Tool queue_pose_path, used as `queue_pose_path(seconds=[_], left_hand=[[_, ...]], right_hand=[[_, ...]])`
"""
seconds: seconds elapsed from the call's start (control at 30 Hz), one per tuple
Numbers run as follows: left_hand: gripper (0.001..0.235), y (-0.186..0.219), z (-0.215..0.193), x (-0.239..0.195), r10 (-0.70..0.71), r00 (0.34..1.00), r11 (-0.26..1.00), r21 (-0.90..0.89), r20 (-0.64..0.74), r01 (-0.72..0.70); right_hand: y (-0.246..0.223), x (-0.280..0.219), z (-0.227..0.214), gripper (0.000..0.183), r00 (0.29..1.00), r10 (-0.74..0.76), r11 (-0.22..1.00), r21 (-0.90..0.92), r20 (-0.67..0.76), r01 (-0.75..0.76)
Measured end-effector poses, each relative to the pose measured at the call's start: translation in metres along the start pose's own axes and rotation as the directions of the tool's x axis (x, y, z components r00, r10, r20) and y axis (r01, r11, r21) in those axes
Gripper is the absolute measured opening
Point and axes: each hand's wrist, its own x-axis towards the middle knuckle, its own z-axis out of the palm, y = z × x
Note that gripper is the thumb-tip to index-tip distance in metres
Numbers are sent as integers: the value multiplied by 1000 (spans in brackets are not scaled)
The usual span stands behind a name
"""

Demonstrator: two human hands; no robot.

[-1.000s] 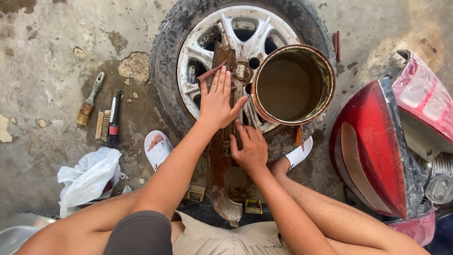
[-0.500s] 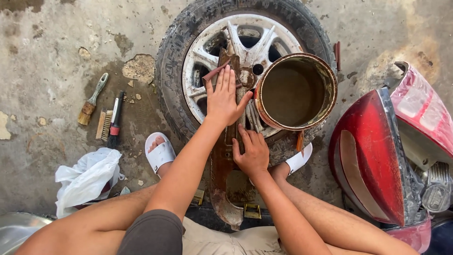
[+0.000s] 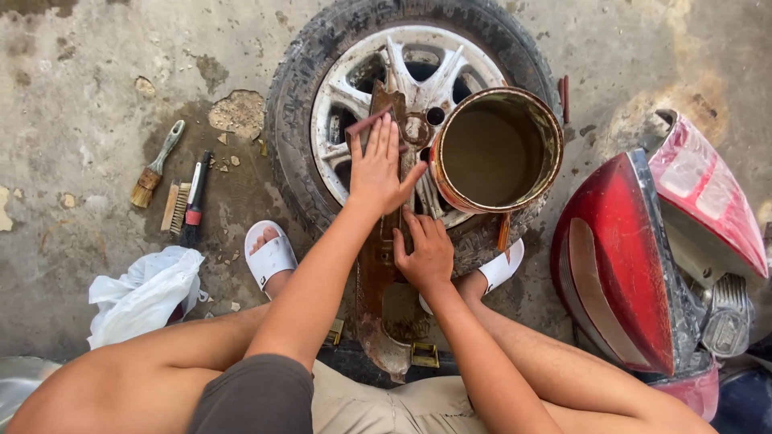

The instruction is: Sanding a rusty metal part by hand using abrasive material and a liquid solution while sitting on the floor.

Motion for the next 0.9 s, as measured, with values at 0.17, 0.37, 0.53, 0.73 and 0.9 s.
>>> queue_pose_path(seconds=[0.17, 0.37, 0.53, 0.73, 0.9], left_hand=[[97, 4, 10, -41, 18, 998, 999, 28, 57, -19], [93, 9, 18, -97, 69, 996, 997, 18, 65, -70], [94, 6, 15, -87, 67, 995, 998, 16, 76, -68], [97, 2, 21, -19, 5, 998, 1000, -17, 55, -4], [99, 5, 2, 32, -8, 997, 1000, 11, 75, 7]], right_hand=[[4, -8, 9, 22, 1000, -7, 1000, -14, 1, 7], [2, -8, 5, 27, 997, -33, 998, 46, -64, 36], [-4, -4, -5, 24, 995, -52, 998, 28, -83, 54], [0, -5, -3, 21, 999, -41, 999, 27, -22, 42], [-5, -1, -10, 25, 1000, -9, 1000, 24, 9, 9]])
